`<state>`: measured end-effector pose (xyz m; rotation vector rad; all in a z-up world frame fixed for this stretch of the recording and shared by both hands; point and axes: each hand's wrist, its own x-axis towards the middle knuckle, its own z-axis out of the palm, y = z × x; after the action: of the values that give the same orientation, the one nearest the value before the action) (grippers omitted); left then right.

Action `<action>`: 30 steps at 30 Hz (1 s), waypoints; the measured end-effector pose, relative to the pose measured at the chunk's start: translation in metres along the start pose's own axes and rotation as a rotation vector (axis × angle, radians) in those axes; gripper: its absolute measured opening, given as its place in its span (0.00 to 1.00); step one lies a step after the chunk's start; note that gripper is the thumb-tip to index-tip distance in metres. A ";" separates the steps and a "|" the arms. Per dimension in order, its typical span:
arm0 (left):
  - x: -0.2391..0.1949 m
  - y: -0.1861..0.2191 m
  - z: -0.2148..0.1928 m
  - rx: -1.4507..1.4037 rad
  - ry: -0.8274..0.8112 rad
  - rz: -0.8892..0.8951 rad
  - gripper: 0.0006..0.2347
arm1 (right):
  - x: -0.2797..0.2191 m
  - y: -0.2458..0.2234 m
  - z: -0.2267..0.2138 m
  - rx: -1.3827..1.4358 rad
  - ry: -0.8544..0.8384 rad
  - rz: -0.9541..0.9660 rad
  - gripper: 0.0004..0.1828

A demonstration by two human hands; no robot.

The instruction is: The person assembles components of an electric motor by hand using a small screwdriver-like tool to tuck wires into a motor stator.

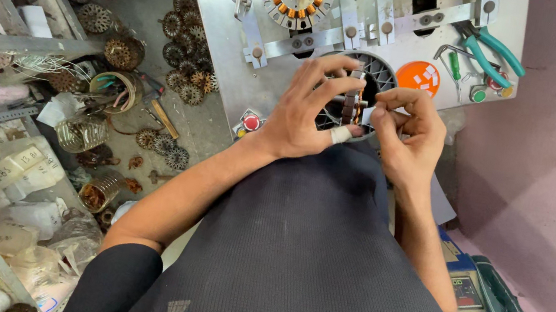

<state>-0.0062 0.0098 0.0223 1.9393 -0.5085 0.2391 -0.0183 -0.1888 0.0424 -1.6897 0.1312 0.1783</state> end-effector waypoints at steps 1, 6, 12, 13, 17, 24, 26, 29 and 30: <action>0.000 0.003 -0.004 -0.036 -0.031 0.026 0.23 | -0.003 0.000 -0.003 0.110 -0.001 0.023 0.08; -0.003 0.012 -0.015 -0.044 -0.141 0.247 0.13 | -0.012 0.005 -0.003 0.389 -0.051 0.163 0.08; -0.009 0.022 -0.008 -0.164 -0.024 0.071 0.10 | -0.019 0.007 -0.009 0.235 -0.148 0.100 0.07; -0.011 0.023 -0.008 -0.168 -0.010 0.054 0.09 | -0.020 0.005 -0.012 0.172 -0.200 0.033 0.09; -0.018 0.023 -0.007 -0.191 -0.005 0.001 0.08 | -0.022 0.005 -0.012 -0.089 -0.223 -0.263 0.10; -0.024 0.024 -0.001 -0.176 -0.020 0.065 0.07 | -0.027 0.000 -0.007 -0.373 -0.119 -0.432 0.14; -0.023 0.024 0.000 -0.148 -0.023 0.070 0.07 | -0.028 -0.002 -0.009 -0.416 -0.119 -0.463 0.14; -0.021 0.027 0.004 -0.124 0.001 0.044 0.09 | -0.024 -0.001 -0.012 -0.447 -0.110 -0.390 0.14; -0.020 0.028 0.005 -0.119 0.014 0.029 0.09 | -0.021 0.000 -0.012 -0.445 -0.096 -0.406 0.14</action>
<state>-0.0374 0.0003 0.0352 1.8146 -0.5300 0.2358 -0.0383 -0.2008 0.0480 -2.1045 -0.3468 -0.0208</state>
